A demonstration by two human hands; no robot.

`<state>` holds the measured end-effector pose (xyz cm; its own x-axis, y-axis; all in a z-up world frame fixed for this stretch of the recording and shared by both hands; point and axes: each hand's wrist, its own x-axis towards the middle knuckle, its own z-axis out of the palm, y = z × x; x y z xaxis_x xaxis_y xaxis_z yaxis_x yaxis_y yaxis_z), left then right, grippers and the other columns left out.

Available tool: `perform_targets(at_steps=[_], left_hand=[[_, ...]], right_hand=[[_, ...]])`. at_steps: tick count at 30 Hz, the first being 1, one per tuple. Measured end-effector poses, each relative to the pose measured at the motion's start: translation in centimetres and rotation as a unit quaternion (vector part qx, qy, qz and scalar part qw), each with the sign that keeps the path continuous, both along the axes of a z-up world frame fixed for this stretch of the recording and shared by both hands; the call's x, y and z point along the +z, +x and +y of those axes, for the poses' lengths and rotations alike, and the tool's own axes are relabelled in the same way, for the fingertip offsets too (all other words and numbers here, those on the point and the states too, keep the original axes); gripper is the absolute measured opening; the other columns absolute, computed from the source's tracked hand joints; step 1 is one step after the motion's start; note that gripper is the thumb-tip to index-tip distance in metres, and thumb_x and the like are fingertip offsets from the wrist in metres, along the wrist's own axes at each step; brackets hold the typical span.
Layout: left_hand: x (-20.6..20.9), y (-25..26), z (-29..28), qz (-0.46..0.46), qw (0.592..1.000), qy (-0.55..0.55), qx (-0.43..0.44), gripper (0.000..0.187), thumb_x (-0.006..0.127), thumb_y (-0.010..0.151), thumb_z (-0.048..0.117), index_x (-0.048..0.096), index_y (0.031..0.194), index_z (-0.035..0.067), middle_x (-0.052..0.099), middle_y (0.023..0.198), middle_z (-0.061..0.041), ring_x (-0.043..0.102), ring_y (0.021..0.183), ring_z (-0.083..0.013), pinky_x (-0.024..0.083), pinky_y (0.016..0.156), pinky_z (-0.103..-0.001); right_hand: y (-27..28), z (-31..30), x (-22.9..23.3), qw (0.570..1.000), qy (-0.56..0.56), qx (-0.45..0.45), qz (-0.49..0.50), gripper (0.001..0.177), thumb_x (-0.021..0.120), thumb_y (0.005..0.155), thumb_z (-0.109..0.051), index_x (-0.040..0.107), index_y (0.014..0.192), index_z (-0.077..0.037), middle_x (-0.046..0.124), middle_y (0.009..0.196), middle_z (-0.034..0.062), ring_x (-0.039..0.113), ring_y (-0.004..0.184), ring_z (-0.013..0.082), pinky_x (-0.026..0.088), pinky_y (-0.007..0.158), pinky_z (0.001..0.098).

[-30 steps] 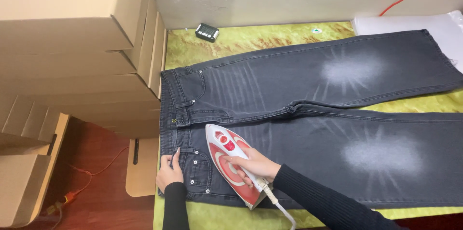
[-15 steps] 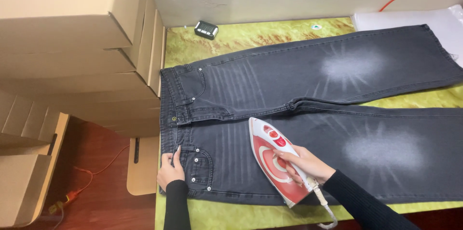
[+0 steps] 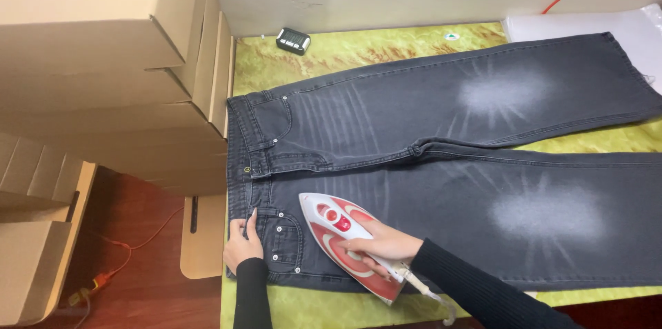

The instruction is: Ironing a pair of black jeans on a flat surface using a steam iron.

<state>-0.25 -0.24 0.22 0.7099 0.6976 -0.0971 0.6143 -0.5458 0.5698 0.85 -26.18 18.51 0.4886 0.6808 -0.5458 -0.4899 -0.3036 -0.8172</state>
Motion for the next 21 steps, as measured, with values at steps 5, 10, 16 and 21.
perform_targets(at_steps=[5, 10, 16, 21], left_hand=[[-0.5, 0.0, 0.2, 0.012, 1.0, 0.009, -0.007, 0.041, 0.041, 0.083, 0.06, 0.048, 0.077, 0.02, 0.062, 0.063, -0.005, 0.057, 0.062, -0.0328, 0.042, 0.059, -0.041], [-0.9, 0.1, 0.3, 0.003, 1.0, 0.019, -0.004, 0.041, 0.042, 0.083, 0.061, 0.047, 0.077, 0.02, 0.062, 0.064, -0.005, 0.057, 0.063, -0.0339, 0.041, 0.059, -0.041], [-1.1, 0.2, 0.4, 0.025, 0.999, 0.026, -0.008, 0.04, 0.041, 0.084, 0.06, 0.048, 0.079, 0.021, 0.063, 0.065, -0.007, 0.059, 0.065, -0.0347, 0.042, 0.061, -0.042], [-0.8, 0.2, 0.3, 0.028, 0.999, 0.02, -0.01, 0.041, 0.039, 0.085, 0.06, 0.048, 0.079, 0.02, 0.066, 0.071, -0.003, 0.06, 0.065, -0.0324, 0.043, 0.061, -0.04]], right_hand=[[2.4, 1.7, -0.2, 1.0, -0.005, -0.01, 0.025, 0.03, 0.052, 0.088, -0.023, 0.037, 0.071, -0.003, 0.043, 0.042, 0.0094, 0.04, 0.025, 0.0155, 0.033, 0.023, 0.0248], [3.2, 2.5, -0.9, 0.999, 0.038, -0.027, 0.022, 0.029, 0.051, 0.087, -0.024, 0.037, 0.073, -0.003, 0.041, 0.041, 0.008, 0.038, 0.025, 0.013, 0.036, 0.025, 0.0254], [1.5, 1.8, -0.6, 0.996, -0.018, -0.051, 0.067, 0.025, 0.053, 0.085, -0.027, 0.037, 0.09, -0.009, 0.042, 0.044, 0.0071, 0.038, 0.027, 0.0118, 0.038, 0.027, 0.0248], [-0.6, -0.4, -1.3, 0.999, -0.014, 0.038, 0.037, 0.028, 0.049, 0.091, -0.025, 0.038, 0.074, -0.005, 0.045, 0.037, 0.0095, 0.038, 0.025, 0.0131, 0.035, 0.028, 0.0212]])
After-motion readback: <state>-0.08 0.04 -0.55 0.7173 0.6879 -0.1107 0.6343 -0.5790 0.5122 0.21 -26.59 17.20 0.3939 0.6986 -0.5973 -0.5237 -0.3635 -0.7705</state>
